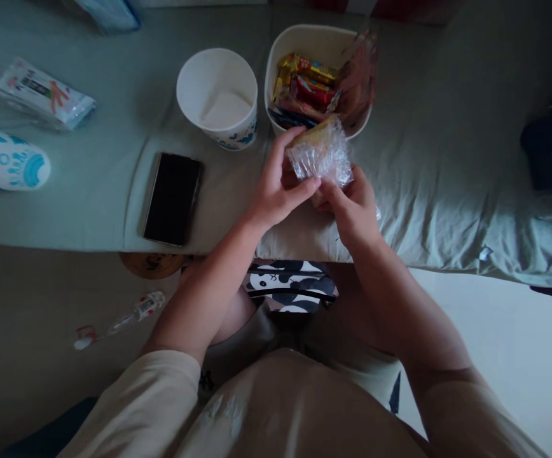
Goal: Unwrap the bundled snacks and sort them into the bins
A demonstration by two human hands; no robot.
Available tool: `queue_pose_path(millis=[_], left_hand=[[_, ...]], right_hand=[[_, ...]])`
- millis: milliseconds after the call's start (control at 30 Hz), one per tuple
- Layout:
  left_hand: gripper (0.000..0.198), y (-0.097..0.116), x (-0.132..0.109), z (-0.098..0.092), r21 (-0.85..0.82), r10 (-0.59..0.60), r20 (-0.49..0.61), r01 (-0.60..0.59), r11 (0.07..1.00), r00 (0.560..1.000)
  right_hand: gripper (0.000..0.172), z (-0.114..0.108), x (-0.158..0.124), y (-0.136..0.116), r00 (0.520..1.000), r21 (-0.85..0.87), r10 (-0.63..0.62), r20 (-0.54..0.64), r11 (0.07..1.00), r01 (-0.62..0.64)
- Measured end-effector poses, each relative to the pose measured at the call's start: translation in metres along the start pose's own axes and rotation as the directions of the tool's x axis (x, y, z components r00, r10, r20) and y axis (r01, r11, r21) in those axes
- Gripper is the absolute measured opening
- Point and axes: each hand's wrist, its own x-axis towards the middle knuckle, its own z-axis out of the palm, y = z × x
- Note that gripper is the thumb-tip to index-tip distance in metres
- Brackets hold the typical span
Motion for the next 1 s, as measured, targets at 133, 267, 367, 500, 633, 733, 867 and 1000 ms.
queue_pose_path(millis=[133,267,367,500,633,733,867,1000], left_hand=[[0.089,-0.006,0.002,-0.007,0.105,0.032,-0.018,-0.030,0.994,0.999],[0.103,-0.015,0.009,-0.021,0.126,0.033,-0.214,-0.006,0.992,0.976],[0.099,-0.021,0.010,-0.025,0.091,0.011,-0.307,0.018,0.996,0.952],[0.079,-0.027,0.009,-0.026,0.067,-0.018,-0.344,0.043,0.997,0.939],[0.070,-0.030,0.008,-0.026,0.055,-0.035,-0.300,0.054,0.997,0.953],[0.067,-0.025,0.005,-0.024,0.042,-0.051,-0.221,0.062,0.997,0.974],[0.065,-0.011,0.000,-0.017,0.037,-0.112,-0.117,0.117,0.992,0.987],[0.068,-0.001,-0.001,-0.013,0.038,-0.156,-0.062,0.158,0.987,0.986]], right_hand=[[0.046,-0.012,-0.002,-0.011,0.996,-0.138,-0.093,0.013,0.986,0.094],[0.032,-0.037,0.000,-0.014,0.951,-0.586,-0.307,-0.043,0.779,0.225],[0.031,-0.052,0.004,-0.006,0.939,-0.805,-0.341,-0.029,0.565,0.180],[0.026,-0.056,0.006,0.000,0.958,-0.840,-0.281,0.047,0.508,0.191],[0.035,-0.046,-0.003,-0.012,0.970,-0.513,-0.225,0.096,0.823,0.242],[0.048,-0.034,-0.010,-0.022,0.980,-0.163,-0.169,0.106,0.969,0.185],[0.054,-0.021,-0.012,-0.025,0.990,-0.042,-0.107,0.096,0.993,0.112],[0.056,-0.019,-0.010,-0.025,0.992,-0.058,-0.077,0.104,0.995,0.083]])
